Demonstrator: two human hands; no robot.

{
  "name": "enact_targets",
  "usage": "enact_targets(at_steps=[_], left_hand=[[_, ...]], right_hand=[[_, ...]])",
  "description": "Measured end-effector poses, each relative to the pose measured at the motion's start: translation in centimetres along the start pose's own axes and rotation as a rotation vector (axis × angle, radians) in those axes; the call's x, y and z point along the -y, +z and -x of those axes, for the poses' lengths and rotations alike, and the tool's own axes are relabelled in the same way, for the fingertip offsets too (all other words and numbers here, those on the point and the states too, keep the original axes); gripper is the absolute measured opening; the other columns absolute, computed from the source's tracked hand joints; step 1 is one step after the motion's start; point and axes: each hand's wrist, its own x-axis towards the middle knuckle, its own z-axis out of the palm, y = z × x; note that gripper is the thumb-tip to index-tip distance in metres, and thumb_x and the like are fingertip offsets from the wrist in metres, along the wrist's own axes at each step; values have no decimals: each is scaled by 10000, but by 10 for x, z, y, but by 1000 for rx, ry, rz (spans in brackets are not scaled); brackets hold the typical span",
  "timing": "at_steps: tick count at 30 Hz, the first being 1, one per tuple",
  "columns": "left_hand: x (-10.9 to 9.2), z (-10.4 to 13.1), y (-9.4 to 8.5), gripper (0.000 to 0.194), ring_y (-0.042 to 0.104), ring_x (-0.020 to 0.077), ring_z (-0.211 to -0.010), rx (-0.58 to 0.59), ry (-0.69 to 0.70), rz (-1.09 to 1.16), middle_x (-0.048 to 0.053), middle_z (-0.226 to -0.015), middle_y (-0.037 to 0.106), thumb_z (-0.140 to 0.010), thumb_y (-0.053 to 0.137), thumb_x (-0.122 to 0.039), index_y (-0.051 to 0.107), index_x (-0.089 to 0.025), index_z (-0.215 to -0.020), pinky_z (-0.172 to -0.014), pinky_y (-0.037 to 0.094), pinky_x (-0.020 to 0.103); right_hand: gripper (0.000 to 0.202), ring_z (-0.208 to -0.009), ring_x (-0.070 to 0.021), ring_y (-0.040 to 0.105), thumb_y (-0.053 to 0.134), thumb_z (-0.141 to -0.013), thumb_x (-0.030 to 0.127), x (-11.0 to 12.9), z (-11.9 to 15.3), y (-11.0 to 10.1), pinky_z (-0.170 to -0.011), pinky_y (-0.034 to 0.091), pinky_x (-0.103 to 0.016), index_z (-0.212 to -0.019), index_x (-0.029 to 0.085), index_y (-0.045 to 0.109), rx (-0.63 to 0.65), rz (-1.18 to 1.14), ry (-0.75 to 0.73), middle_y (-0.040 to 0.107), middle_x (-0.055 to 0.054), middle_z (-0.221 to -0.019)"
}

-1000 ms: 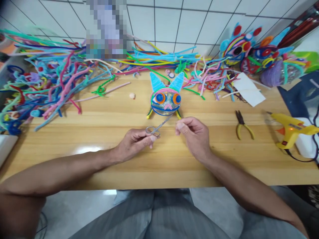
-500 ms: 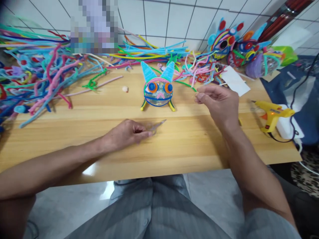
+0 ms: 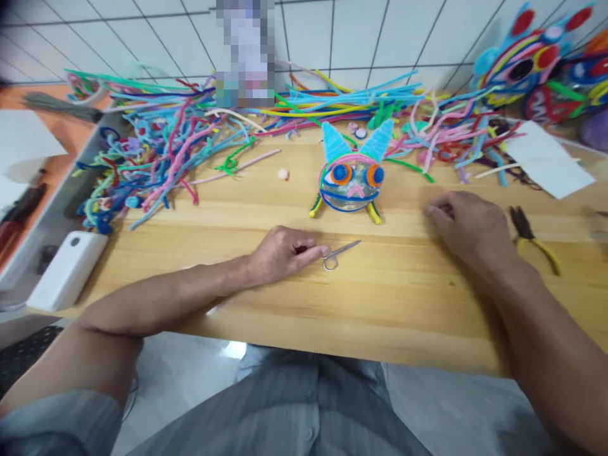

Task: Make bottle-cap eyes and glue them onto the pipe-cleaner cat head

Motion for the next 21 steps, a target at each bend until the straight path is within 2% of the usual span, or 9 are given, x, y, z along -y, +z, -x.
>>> enact_targets(at_steps=[3,5,7,9,12,13,15,18,21], left_hand=[[1,-1,1,542,291,71,-504,-88,3,92,-70,-523,347,-1034,629,-385,453,-175,-566,-513,227,249],[4,-3,0,480,339,76,-526,-222,-11,155,-66,-558,406,-1026,649,-394,494,-182,-625,-526,286,238],[9,-6,-2,324,450,93,-595,-366,-30,171,-44,-664,529,-1000,692,-394,581,-191,-773,-581,389,234],[17,-12,-5,219,561,126,-725,-444,-55,114,-1,-846,638,-955,740,-384,635,-197,-999,-677,485,255],[28,-24,-8,454,641,184,-856,-356,-146,-19,49,-981,694,-939,740,-380,597,-170,-1316,-778,544,316],[30,-29,-9,518,655,199,-859,-300,-183,-62,54,-967,707,-949,724,-376,570,-147,-1388,-789,546,335],[30,-40,-11,575,676,223,-844,-192,-234,-160,56,-927,732,-963,696,-348,541,-111,-1464,-810,541,367],[24,-53,-15,413,694,240,-831,-74,-247,-306,60,-926,761,-984,636,-289,636,-139,-1369,-833,516,388],[18,-57,-18,214,694,243,-842,-14,-243,-378,69,-955,772,-984,594,-236,704,-171,-1155,-799,486,375]], right_hand=[[209,-975,-341,721,576,-944,352,5,-1,1,-785,500,-431,-921,205,723,39,22,63,794,-212,-1084],[174,-935,-316,714,585,-942,336,12,4,-1,-805,508,-436,-957,210,704,26,-65,134,787,-197,-1058],[194,-892,-272,705,625,-916,324,21,11,-4,-822,525,-417,-1051,205,699,-27,-254,155,781,-161,-1037],[366,-842,-227,686,682,-880,350,33,17,-7,-800,535,-381,-1210,194,688,-43,-460,83,775,-122,-1039],[592,-738,-190,627,721,-867,439,53,20,-7,-715,508,-349,-1397,188,638,67,-589,-95,748,-55,-941],[600,-702,-186,607,721,-869,463,60,18,-6,-690,492,-345,-1398,192,637,105,-585,-148,725,-31,-878],[472,-661,-190,584,712,-878,490,70,14,-2,-652,456,-339,-1255,207,683,127,-543,-238,673,-5,-778],[236,-650,-207,577,695,-890,468,79,6,5,-623,407,-333,-891,242,628,89,-464,-309,637,-13,-717],[264,-654,-213,577,678,-898,433,82,1,11,-623,388,-333,-785,257,518,58,-449,-323,639,-21,-716]])
